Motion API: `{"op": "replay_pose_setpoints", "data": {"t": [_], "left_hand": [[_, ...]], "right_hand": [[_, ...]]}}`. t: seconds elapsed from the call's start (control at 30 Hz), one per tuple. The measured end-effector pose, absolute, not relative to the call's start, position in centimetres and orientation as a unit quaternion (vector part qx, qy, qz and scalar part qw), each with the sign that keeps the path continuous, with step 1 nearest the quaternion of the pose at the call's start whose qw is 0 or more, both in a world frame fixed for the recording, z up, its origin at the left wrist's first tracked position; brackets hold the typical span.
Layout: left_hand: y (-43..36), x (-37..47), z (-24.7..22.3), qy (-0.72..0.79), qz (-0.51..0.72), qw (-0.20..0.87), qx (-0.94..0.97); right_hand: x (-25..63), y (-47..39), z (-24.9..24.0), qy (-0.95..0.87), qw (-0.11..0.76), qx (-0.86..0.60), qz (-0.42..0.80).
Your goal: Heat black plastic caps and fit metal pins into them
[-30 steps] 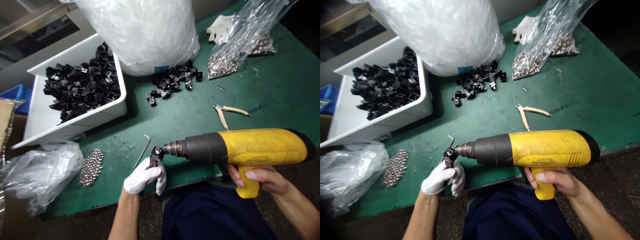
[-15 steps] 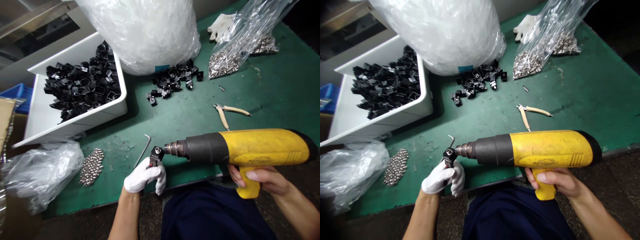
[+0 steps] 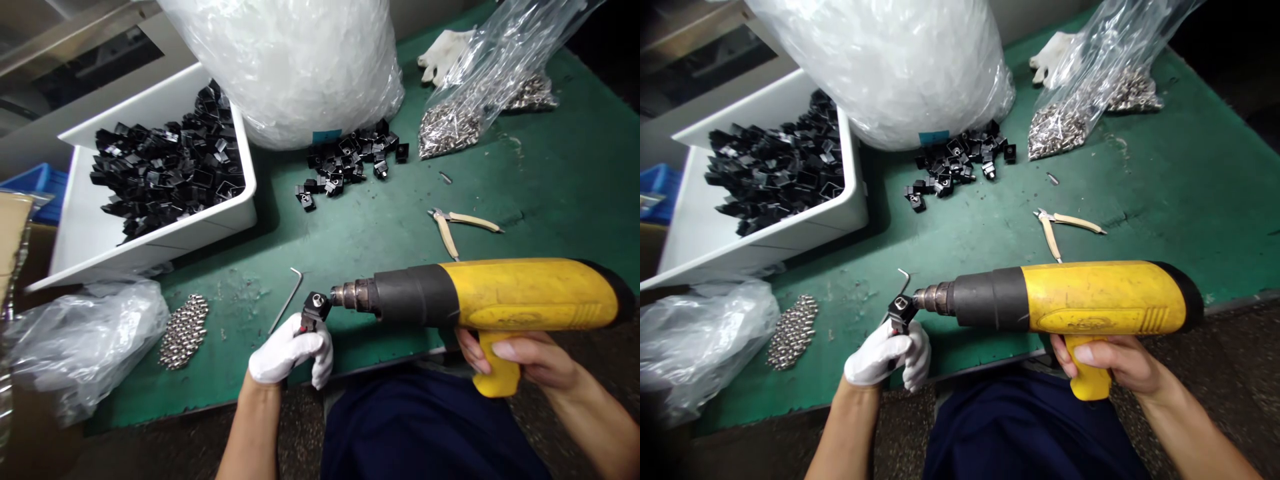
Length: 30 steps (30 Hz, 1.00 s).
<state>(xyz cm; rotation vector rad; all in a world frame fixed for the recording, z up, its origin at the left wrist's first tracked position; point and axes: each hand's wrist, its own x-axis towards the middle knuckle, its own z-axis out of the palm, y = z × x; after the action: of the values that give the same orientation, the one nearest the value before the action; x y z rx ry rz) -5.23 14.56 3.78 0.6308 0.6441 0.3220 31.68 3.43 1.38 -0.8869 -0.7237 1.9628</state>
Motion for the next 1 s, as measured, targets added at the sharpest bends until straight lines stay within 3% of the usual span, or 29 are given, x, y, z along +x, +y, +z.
{"op": "replay_pose_setpoints", "data": {"t": [1.0], "left_hand": [[15.13,-5.3,3.9,0.307,0.109,0.882,0.341]], "right_hand": [[31.87,3.52,1.38,-0.262,0.419,-0.342,0.799]]}}
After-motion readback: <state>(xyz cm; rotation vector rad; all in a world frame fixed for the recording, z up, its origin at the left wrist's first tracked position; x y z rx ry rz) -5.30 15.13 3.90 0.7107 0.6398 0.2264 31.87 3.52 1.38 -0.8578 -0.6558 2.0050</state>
